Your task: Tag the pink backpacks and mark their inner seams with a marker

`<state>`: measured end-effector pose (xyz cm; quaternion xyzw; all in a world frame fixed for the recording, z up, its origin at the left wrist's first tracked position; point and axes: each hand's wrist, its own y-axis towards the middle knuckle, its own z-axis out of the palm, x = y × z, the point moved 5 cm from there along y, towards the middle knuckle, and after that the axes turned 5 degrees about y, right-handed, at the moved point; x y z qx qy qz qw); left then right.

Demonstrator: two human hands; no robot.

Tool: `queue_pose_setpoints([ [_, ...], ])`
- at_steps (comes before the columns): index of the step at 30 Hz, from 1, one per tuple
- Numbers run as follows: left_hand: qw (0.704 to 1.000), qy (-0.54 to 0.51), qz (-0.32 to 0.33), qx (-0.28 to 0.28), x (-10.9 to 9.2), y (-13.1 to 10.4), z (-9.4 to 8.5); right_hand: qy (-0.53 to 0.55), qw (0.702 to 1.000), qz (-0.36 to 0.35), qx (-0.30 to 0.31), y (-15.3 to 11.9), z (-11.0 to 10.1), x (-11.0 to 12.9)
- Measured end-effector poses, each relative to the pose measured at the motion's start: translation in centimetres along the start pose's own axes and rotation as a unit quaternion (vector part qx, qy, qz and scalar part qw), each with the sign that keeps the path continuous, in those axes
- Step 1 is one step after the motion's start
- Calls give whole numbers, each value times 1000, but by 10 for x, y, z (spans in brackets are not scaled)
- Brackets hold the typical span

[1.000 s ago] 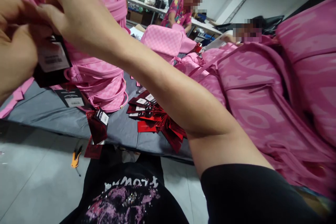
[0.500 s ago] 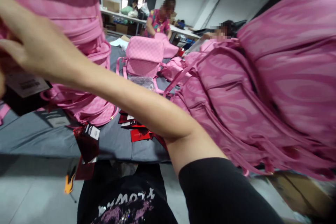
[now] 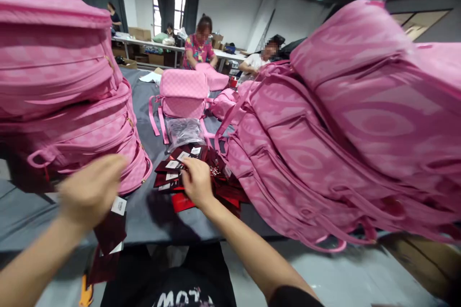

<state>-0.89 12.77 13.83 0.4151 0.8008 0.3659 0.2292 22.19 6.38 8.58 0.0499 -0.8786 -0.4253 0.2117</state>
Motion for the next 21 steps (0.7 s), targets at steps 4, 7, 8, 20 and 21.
queue_pose_setpoints([
  [4, 976, -17, 109, 187, -72, 17, 137, -159, 982, 96, 34, -49, -13, -81],
  [7, 961, -11, 145, 236, -112, 33, 215, -233, 965, 98, 68, -54, -13, -94],
  [8, 958, -7, 153, 243, -118, 37, 229, -240, 964, 97, 64, -54, -13, -94],
  [20, 929, 38, 218, 295, -116, 40, 237, -240, 969, 58, 27, -51, 10, -104],
  [21, 929, 38, 222, 294, -113, 40, 234, -243, 968, 48, 35, -51, 11, -106],
])
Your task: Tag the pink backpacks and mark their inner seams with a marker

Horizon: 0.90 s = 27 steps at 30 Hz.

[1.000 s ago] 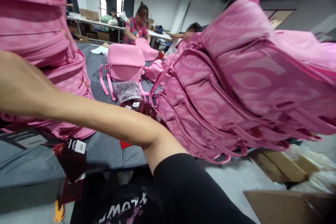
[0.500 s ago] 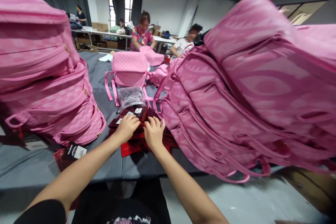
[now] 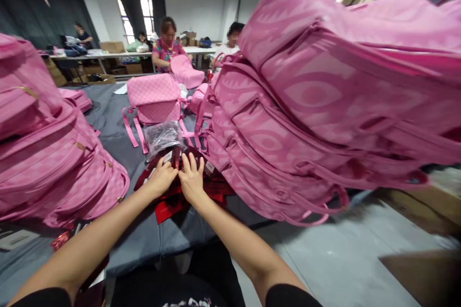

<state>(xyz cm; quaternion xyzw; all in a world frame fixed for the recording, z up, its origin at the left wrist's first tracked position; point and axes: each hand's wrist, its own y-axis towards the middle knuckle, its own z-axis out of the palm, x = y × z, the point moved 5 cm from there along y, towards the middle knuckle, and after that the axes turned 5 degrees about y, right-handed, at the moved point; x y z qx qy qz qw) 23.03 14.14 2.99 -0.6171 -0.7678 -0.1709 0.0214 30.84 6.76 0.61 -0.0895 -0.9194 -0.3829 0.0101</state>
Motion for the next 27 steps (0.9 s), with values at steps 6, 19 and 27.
queue_pose_setpoints([
  [6, 999, 38, 18, -19, 17, -28, -27, 4, 999, -18, 36, -3, -4, 8],
  [19, 996, 57, -51, -35, 61, -86, -71, 117, 990, 46, 68, 9, -43, 26],
  [27, 975, -201, 35, -88, -92, -49, -82, 486, 844, 227, -7, -85, -134, 7],
])
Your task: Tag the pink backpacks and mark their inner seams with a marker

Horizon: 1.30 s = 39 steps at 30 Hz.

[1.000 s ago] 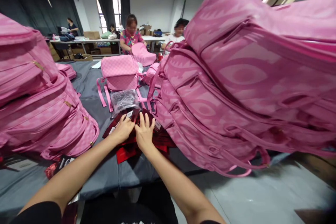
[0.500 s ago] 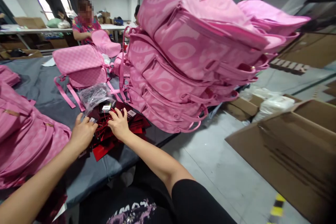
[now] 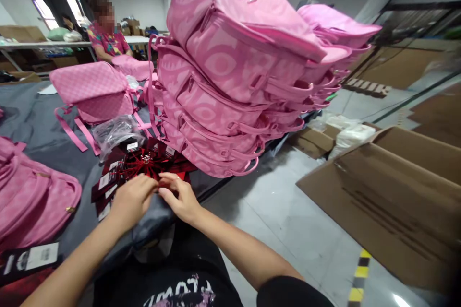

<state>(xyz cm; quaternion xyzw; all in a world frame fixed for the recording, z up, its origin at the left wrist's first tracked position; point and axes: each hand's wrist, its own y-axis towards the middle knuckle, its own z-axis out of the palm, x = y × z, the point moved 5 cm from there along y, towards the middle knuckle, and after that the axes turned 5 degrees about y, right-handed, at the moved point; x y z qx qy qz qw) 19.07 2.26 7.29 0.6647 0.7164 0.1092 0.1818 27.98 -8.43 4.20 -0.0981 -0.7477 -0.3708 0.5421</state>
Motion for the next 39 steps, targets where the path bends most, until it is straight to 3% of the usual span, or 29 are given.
queue_pose_setpoints([
  [4, 974, -200, -33, 98, -67, 18, 68, -31, 987, 108, -114, -55, -69, -27],
  [7, 941, -288, -76, 157, -99, 30, 111, -66, 974, 141, -163, -81, -119, -52],
  [11, 948, -220, -137, 185, -107, 50, 146, -151, 943, 170, -244, -94, -186, -93],
  [13, 952, -178, -160, 191, -106, 61, 155, -189, 932, 173, -256, -93, -203, -110],
  [19, 955, -105, -166, 221, -118, 94, 168, -222, 934, 163, -226, -93, -201, -132],
  [24, 958, -92, -140, 232, -129, 106, 170, -203, 939, 168, -223, -92, -208, -139],
  [32, 957, -40, -172, 230, -98, 106, 151, -142, 938, 185, -256, -98, -208, -146],
  [39, 950, -162, -88, 250, -120, 128, 185, -65, 932, 198, -297, -99, -209, -151],
])
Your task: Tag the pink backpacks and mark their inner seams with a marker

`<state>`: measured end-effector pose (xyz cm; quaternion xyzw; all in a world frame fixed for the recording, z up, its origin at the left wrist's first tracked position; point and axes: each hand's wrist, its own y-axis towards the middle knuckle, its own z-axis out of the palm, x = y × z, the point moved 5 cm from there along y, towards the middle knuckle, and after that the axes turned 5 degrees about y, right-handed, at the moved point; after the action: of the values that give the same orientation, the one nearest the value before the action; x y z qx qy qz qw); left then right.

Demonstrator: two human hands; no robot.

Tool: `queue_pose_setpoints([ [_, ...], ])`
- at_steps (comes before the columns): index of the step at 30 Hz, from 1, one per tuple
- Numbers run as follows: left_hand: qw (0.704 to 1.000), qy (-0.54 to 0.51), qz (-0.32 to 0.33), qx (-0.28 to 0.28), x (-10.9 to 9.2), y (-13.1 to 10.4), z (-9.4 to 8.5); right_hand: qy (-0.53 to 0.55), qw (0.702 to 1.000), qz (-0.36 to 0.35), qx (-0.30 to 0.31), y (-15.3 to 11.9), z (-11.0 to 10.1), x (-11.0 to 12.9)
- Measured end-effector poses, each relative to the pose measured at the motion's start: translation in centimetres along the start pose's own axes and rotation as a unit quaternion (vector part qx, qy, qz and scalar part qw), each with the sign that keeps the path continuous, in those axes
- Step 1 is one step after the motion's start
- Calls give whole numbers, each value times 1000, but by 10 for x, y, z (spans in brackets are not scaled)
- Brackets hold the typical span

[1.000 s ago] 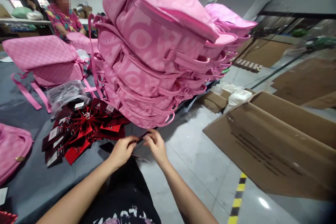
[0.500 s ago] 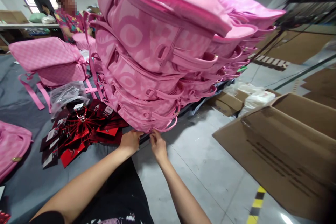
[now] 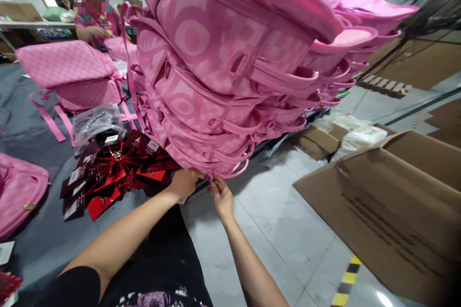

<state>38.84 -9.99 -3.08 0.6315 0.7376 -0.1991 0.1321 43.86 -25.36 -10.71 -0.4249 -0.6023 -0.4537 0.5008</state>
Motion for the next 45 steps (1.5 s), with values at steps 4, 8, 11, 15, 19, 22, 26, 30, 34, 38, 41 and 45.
queue_pose_setpoints([
  [4, 989, -122, 36, 77, -1, 18, 16, 34, 999, 23, -32, 2, -14, 5],
  [8, 947, -260, 80, 170, 3, 15, 18, 61, 994, 8, -87, -2, -25, 21],
  [11, 910, -347, 120, 193, 3, 4, 8, 84, 992, -2, -91, -1, -20, 28],
  [15, 882, -423, 140, 155, 0, -1, 4, 106, 991, -8, -82, 8, -12, 27],
  [19, 887, -445, 115, 39, 2, 5, 17, 124, 990, -7, -65, 16, -15, 21],
  [22, 902, -419, 84, -64, 12, 2, 30, 133, 991, 4, -29, 18, -17, 20],
  [26, 922, -346, 84, -150, 27, -12, 39, 117, 993, 6, 22, 20, -11, 25],
  [30, 941, -247, 149, -175, 19, -24, 33, 78, 995, -5, 65, 24, -1, 32],
  [34, 959, -66, 171, -216, 1, -30, 19, 41, 995, -26, 92, 25, 4, 40],
  [38, 952, -198, 119, -201, 4, -20, 16, 33, 993, -31, 107, 27, 5, 42],
  [41, 917, -339, 89, -188, 11, -3, 23, 42, 992, -28, 119, 31, 8, 41],
  [45, 873, -438, 41, -210, 17, 15, 32, 56, 988, -23, 142, 33, 15, 40],
])
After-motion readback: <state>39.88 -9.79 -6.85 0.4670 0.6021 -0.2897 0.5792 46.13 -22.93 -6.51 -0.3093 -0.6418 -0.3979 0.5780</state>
